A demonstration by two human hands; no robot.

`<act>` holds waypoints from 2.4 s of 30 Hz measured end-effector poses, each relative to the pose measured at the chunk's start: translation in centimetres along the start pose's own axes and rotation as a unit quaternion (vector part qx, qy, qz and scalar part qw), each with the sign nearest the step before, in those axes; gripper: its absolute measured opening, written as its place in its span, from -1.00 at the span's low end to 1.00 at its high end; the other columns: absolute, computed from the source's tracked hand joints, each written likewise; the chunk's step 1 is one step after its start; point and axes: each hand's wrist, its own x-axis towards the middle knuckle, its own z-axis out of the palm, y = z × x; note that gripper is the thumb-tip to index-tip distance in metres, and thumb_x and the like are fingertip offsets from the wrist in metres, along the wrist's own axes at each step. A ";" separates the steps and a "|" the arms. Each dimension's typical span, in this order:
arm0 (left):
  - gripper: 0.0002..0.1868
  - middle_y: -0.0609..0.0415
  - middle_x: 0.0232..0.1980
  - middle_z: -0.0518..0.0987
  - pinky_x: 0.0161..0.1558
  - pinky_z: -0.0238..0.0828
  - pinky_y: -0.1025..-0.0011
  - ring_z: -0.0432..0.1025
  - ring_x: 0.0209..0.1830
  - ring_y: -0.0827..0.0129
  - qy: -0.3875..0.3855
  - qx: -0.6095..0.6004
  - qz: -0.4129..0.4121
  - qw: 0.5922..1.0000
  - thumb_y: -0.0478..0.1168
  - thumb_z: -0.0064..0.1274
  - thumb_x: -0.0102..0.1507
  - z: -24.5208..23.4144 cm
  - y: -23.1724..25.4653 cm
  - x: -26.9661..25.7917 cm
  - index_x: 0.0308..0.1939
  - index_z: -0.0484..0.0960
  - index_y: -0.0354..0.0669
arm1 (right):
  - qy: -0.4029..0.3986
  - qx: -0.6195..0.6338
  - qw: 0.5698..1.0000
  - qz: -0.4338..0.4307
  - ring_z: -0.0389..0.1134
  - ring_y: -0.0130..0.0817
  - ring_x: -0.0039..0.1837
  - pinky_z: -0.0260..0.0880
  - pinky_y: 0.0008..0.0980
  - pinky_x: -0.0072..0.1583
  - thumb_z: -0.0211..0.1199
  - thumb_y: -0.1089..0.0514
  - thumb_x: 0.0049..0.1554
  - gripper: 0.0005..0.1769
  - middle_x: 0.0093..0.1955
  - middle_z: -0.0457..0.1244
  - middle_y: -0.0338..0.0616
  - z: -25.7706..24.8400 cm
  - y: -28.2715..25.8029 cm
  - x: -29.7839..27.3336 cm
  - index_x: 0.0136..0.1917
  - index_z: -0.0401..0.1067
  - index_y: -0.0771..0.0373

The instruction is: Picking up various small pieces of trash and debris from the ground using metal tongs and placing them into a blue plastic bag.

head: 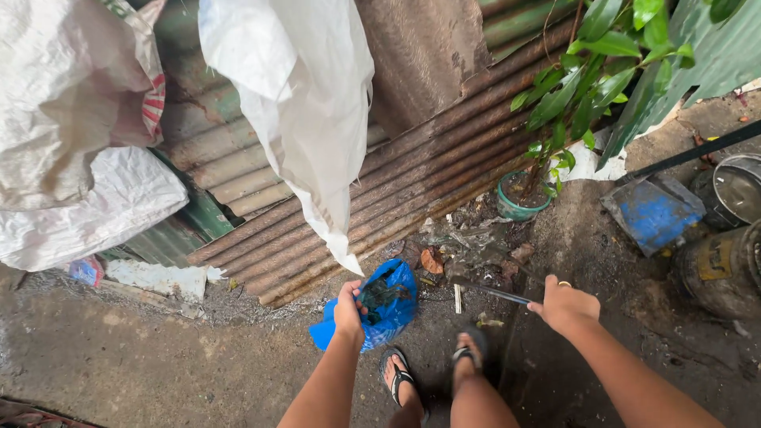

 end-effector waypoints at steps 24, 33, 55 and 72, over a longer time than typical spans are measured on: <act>-0.80 0.24 -0.35 0.53 -0.49 0.06 0.49 0.19 -0.53 0.56 0.121 -0.122 0.149 0.974 -0.13 0.08 0.18 2.5 -2.9 17.2 -0.30 0.60 -0.20 | -0.066 -0.030 0.992 -0.103 0.51 -0.21 0.09 0.53 -0.28 0.00 0.24 -0.24 0.22 -0.27 0.06 0.44 -0.09 15.1 -19.3 26.8 0.44 0.14 0.20; -0.71 0.25 -0.52 0.22 -0.43 0.00 0.49 0.00 -0.58 0.53 0.062 -0.111 0.119 0.985 -0.05 0.00 0.21 4.4 -4.2 17.2 -0.20 0.67 -0.17 | -0.064 0.013 0.996 -0.066 0.49 -0.20 0.16 0.53 -0.27 0.07 0.30 -0.06 0.17 -0.29 0.17 0.39 -0.06 20.6 -21.4 34.7 0.46 0.13 0.25; -0.67 0.21 -0.44 0.36 -0.45 0.04 0.56 0.17 -0.48 0.55 0.064 -0.144 0.095 0.983 -0.06 0.04 0.19 2.5 -4.4 16.1 -0.08 0.68 -0.14 | -0.056 0.106 0.989 -0.083 0.43 -0.24 -0.19 0.39 -0.17 -0.12 0.04 -0.41 0.24 -0.50 -0.29 0.37 -0.22 14.9 -14.0 24.5 -0.04 0.41 0.03; -0.68 0.16 -0.39 0.51 -0.51 0.09 0.45 0.31 -0.53 0.50 0.158 -0.130 0.092 0.975 -0.06 -0.07 0.27 -3.2 -5.6 16.5 -0.17 0.63 -0.24 | -0.094 0.095 0.944 -0.303 0.44 -0.38 -0.22 0.46 -0.32 -0.20 0.24 -0.51 0.06 -0.32 -0.27 0.32 -0.30 10.4 -24.2 16.7 0.12 0.29 0.04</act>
